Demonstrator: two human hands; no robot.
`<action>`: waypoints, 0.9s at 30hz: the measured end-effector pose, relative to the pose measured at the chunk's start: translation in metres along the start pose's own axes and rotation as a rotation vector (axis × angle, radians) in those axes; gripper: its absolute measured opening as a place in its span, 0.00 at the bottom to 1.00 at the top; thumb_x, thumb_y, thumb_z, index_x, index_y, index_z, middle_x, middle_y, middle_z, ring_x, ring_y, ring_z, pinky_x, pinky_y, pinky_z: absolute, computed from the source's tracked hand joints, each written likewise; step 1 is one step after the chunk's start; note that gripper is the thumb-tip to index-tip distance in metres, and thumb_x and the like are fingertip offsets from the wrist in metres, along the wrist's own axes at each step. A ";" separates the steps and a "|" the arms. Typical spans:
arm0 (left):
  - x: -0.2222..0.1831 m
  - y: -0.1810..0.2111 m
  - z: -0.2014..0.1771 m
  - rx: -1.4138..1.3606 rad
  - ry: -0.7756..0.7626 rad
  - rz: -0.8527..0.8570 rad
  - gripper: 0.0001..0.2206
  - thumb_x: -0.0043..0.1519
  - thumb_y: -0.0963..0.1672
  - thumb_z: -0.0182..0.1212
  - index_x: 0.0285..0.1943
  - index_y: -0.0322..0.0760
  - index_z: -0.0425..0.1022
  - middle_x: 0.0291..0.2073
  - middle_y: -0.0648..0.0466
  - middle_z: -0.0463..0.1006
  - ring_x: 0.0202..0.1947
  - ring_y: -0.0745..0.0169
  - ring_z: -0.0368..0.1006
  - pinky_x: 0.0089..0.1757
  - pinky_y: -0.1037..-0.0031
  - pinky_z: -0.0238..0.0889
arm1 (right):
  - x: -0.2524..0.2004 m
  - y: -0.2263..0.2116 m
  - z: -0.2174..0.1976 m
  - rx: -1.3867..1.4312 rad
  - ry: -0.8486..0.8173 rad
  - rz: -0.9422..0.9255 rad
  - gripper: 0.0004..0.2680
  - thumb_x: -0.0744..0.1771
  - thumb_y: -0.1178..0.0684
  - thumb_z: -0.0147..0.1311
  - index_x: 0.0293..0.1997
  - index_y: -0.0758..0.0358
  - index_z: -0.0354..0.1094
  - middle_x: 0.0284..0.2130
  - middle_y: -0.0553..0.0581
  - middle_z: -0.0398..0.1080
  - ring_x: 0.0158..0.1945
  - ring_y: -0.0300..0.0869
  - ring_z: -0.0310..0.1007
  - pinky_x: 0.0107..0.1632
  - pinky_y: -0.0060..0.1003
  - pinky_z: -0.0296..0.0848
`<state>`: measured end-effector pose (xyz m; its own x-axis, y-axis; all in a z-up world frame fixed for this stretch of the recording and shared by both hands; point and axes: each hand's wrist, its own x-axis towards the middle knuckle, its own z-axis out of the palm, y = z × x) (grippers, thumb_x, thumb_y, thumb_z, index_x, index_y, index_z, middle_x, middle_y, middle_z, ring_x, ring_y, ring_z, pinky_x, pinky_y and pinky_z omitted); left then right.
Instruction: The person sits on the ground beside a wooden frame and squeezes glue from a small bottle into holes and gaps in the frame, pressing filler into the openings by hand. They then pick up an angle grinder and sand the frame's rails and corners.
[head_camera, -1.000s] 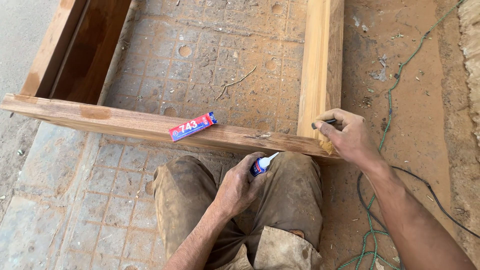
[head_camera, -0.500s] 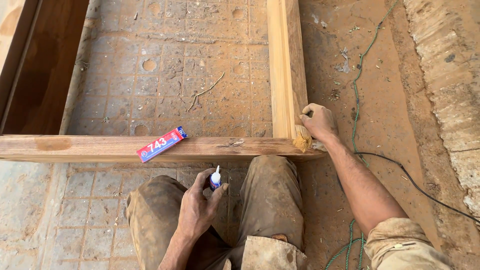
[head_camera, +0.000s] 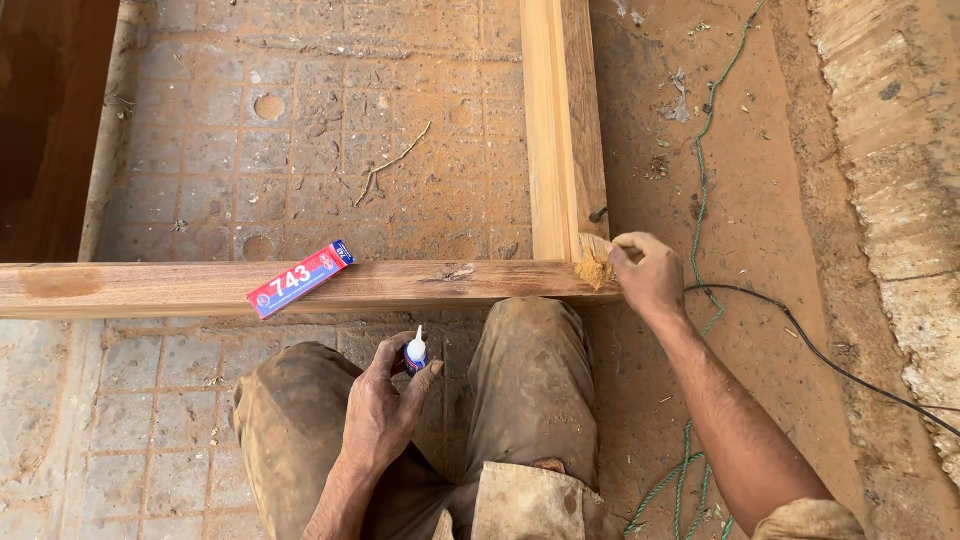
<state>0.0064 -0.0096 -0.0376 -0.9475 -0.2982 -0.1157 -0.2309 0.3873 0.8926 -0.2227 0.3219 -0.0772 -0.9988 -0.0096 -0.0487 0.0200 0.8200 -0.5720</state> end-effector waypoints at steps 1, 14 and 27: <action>0.000 0.000 0.001 -0.002 -0.001 -0.001 0.21 0.57 0.45 0.70 0.58 0.33 0.71 0.43 0.44 0.84 0.48 0.52 0.82 0.46 0.65 0.74 | -0.005 0.001 0.000 -0.002 0.000 0.001 0.07 0.69 0.50 0.60 0.44 0.61 0.77 0.36 0.53 0.78 0.36 0.38 0.76 0.39 0.37 0.74; -0.005 -0.003 -0.003 -0.014 0.027 0.016 0.21 0.58 0.45 0.70 0.58 0.34 0.71 0.43 0.46 0.84 0.48 0.53 0.82 0.45 0.65 0.74 | -0.036 -0.014 0.010 -0.117 -0.035 -0.149 0.12 0.65 0.52 0.62 0.52 0.64 0.74 0.37 0.55 0.74 0.38 0.45 0.76 0.43 0.42 0.75; -0.005 -0.005 -0.005 -0.022 0.026 0.053 0.21 0.59 0.45 0.70 0.59 0.34 0.71 0.43 0.46 0.84 0.48 0.53 0.82 0.46 0.64 0.74 | -0.032 -0.009 0.017 -0.150 0.015 -0.171 0.07 0.67 0.53 0.58 0.47 0.61 0.77 0.40 0.56 0.74 0.44 0.49 0.77 0.46 0.45 0.75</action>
